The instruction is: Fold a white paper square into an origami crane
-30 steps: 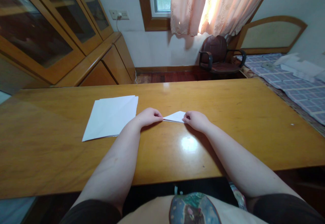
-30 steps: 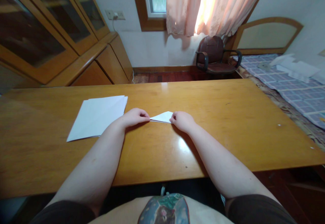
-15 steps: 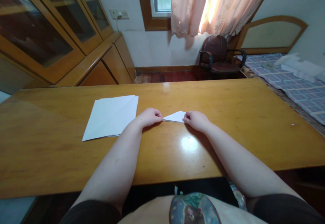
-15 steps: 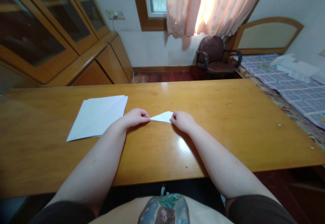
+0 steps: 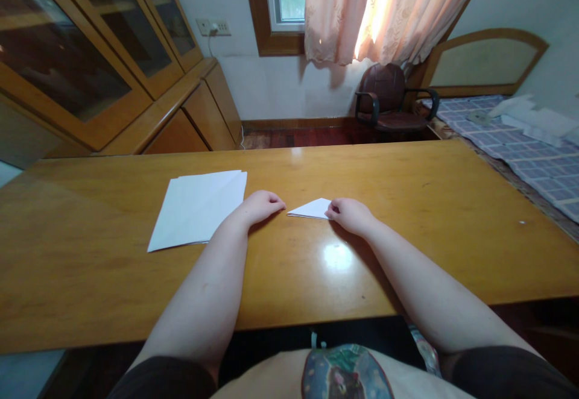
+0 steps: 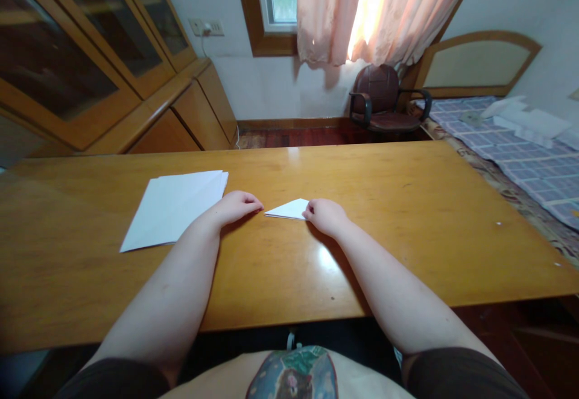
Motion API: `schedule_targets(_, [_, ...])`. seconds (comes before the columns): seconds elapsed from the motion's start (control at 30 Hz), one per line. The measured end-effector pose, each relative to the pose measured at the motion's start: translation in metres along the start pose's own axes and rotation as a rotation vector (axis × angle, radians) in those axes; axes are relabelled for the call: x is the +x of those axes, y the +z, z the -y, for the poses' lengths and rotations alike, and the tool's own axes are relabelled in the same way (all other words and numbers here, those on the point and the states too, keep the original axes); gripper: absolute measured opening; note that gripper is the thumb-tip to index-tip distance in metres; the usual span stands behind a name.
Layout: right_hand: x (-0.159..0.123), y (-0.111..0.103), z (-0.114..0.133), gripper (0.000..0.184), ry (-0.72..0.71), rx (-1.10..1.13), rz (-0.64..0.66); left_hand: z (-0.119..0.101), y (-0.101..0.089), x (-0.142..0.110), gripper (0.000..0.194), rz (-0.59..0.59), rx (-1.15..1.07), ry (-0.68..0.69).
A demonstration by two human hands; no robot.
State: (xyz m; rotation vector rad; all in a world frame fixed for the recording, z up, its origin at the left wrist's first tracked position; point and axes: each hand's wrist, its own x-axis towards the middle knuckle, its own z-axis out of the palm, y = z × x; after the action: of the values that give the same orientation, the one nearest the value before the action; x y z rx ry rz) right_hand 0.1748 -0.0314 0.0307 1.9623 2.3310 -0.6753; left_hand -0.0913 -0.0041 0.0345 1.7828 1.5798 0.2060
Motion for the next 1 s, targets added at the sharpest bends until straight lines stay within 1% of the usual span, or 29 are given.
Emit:
schedule_targets(0.1, [-0.001, -0.001, 0.001, 0.027, 0.000, -0.003, 0.001, -0.004, 0.000, -0.001, 0.033, 0.086, 0.040, 0.075])
schedule_targets(0.17, [-0.001, 0.000, 0.001, 0.027, -0.006, -0.005, -0.006, -0.005, 0.001, 0.000, 0.032, 0.123, 0.065, 0.099])
schedule_targets(0.3, [0.000, 0.000, 0.001, 0.029, -0.018, -0.006, -0.011, -0.005, 0.001, 0.002, 0.031, 0.108, 0.104, 0.101])
schedule_targets(0.53, [0.000, 0.001, 0.000, 0.028, -0.006, -0.009, -0.005, -0.009, 0.001, -0.001, 0.031, 0.093, 0.054, 0.081])
schedule_targets(0.77, [0.000, 0.001, 0.001, 0.027, -0.005, -0.003, -0.011, -0.011, 0.005, -0.004, 0.023, 0.074, 0.091, 0.044])
schedule_targets(0.83, [0.000, 0.001, 0.001, 0.028, -0.004, -0.005, -0.012, -0.014, 0.004, -0.006, 0.022, 0.049, 0.118, 0.039])
schedule_targets(0.9, [0.000, 0.001, 0.001, 0.028, -0.003, -0.006, -0.012, -0.021, 0.004, -0.010, 0.022, -0.003, 0.169, 0.032])
schedule_targets(0.97, [0.000, 0.002, 0.001, 0.028, -0.007, -0.005, -0.013, -0.033, 0.008, -0.018, 0.024, -0.059, 0.248, 0.056])
schedule_targets(1.0, [0.000, 0.002, 0.001, 0.028, -0.011, -0.007, -0.014, -0.040, 0.014, -0.023, 0.026, -0.101, 0.305, 0.096])
